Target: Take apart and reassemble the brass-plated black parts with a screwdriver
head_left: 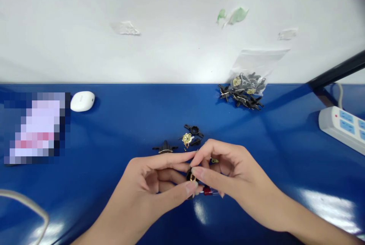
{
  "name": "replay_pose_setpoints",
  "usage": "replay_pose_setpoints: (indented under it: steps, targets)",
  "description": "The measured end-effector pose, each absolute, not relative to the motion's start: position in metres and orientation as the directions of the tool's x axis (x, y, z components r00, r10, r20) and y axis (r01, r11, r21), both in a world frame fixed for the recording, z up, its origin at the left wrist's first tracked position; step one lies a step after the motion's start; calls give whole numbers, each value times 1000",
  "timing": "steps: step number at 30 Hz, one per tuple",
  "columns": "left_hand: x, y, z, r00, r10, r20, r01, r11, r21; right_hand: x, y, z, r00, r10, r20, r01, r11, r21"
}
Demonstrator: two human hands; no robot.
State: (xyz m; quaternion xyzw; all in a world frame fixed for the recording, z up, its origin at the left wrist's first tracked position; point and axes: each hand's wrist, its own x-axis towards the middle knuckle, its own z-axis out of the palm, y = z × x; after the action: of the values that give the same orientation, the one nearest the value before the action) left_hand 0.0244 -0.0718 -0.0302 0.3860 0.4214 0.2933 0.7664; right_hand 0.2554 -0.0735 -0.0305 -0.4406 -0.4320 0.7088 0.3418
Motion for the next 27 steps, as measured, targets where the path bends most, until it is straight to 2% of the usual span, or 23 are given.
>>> replay_pose_setpoints:
  steps: [14,21,27]
  targets:
    - [23,-70,-34,508,734,-452,-202,611,766,254,-72,-30,-402,848,-345,-79,-408,-910]
    - [23,-72,-37,485,752,-447,-226,601,766,253,-78,-31,-336,877,-343,53,-346,-937]
    - [23,-72,-41,483,761,-433,-242,591,769,252,-79,-30,-325,887,-327,88,-316,-945]
